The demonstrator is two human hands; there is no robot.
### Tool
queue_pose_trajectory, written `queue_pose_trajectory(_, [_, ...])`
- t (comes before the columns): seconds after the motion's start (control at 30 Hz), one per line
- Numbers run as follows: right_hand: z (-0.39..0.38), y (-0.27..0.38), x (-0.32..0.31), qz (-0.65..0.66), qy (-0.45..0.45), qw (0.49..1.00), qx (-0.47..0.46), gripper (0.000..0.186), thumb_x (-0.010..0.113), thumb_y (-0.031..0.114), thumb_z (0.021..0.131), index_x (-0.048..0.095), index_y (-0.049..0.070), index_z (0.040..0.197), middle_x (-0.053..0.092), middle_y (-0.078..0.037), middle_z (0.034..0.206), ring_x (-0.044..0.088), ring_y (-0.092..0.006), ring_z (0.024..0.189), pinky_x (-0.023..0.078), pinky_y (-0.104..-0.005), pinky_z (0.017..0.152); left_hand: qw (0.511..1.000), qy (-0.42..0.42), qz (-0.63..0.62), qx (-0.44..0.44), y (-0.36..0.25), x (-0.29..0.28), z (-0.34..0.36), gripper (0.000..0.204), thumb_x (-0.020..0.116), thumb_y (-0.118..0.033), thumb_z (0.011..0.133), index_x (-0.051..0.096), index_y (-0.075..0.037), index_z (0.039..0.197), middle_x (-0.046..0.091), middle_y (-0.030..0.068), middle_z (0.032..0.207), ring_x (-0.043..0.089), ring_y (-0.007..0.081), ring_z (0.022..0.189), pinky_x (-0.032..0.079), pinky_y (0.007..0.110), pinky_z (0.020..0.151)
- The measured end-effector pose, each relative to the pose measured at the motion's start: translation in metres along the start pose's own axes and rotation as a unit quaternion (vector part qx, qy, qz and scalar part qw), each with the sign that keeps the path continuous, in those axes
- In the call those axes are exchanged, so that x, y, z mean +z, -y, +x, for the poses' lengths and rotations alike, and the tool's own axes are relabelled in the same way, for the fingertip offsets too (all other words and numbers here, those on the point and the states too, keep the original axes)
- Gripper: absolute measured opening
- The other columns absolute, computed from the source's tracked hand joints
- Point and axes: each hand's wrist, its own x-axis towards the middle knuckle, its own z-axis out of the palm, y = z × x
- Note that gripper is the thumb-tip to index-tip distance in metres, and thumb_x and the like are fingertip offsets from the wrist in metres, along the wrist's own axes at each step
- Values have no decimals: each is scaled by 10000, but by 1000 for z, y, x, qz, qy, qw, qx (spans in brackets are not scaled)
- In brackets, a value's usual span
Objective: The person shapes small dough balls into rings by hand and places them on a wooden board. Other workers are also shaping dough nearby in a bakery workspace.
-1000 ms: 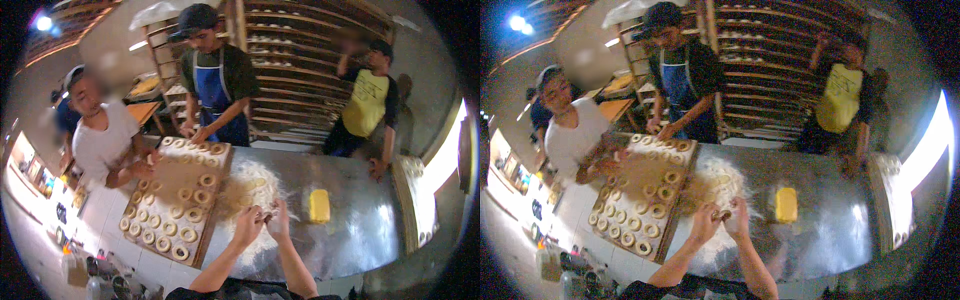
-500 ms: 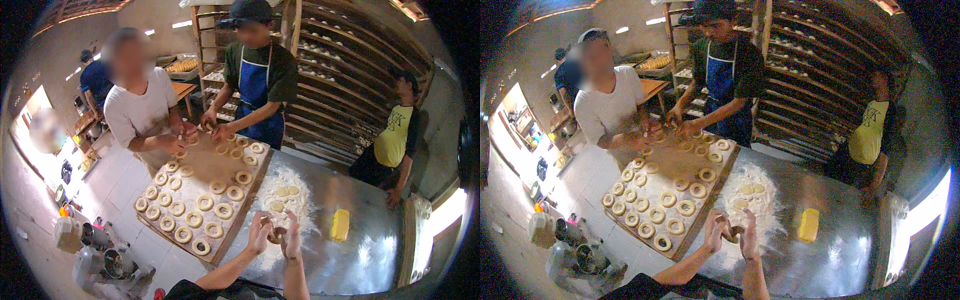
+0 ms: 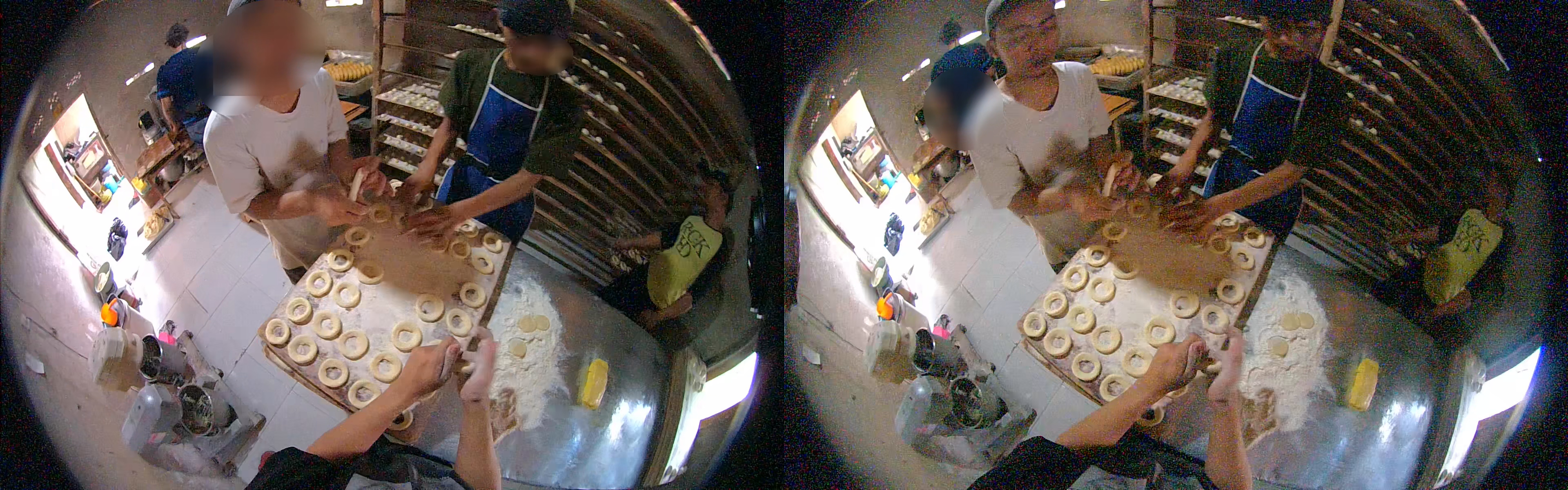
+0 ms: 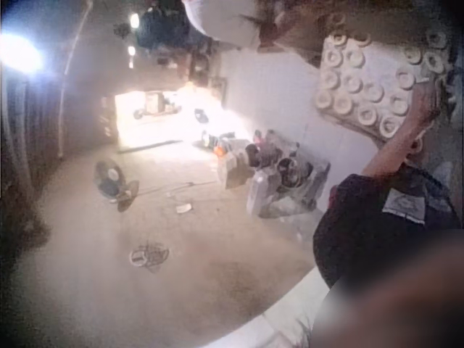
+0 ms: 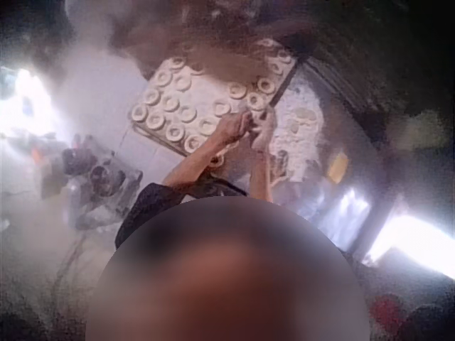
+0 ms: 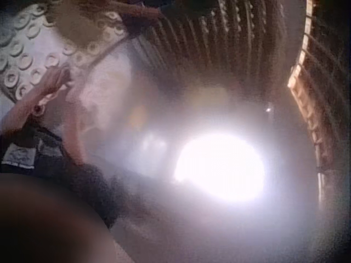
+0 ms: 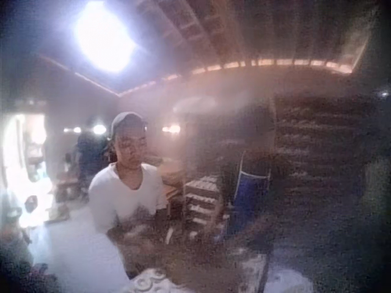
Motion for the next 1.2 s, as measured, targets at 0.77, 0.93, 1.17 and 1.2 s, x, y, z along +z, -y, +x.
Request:
queue_pose_trajectory(0.77, [36,-62,112,-104,258,951,136,656,409,534,1024,322,79,1489,516,-123,1322,526,-186,1173,416,-314,1004,986,-45,69,-143,66,-108,33,316,454,-297,1028,467,-59,1235,630,312,784,633,517,750,485,584,651])
queue_pose_trajectory(0.93, [60,-52,149,-228,170,919,273,781,515,536,983,246,43,1526,400,-299,1466,405,-366,1384,295,-430,1164,950,-52,209,-226,95,-128,58,522,524,-350,984,416,-33,1384,596,331,1068,623,471,945,475,585,797])
queue_pose_trajectory(1.17, [50,-55,152,-578,236,779,57,910,623,496,890,188,64,1561,416,-334,1444,394,-497,1355,199,-639,1159,879,-34,428,-205,107,-151,46,625,648,-322,894,432,-50,1413,539,193,1136,561,385,1079,415,544,863])
queue_pose_trajectory(1.2, [45,-57,150,-606,259,751,47,904,628,474,885,184,76,1565,419,-330,1444,394,-505,1351,181,-667,1150,878,14,426,-220,105,-150,41,631,660,-304,881,432,-52,1413,539,198,1136,561,384,1082,414,542,856])
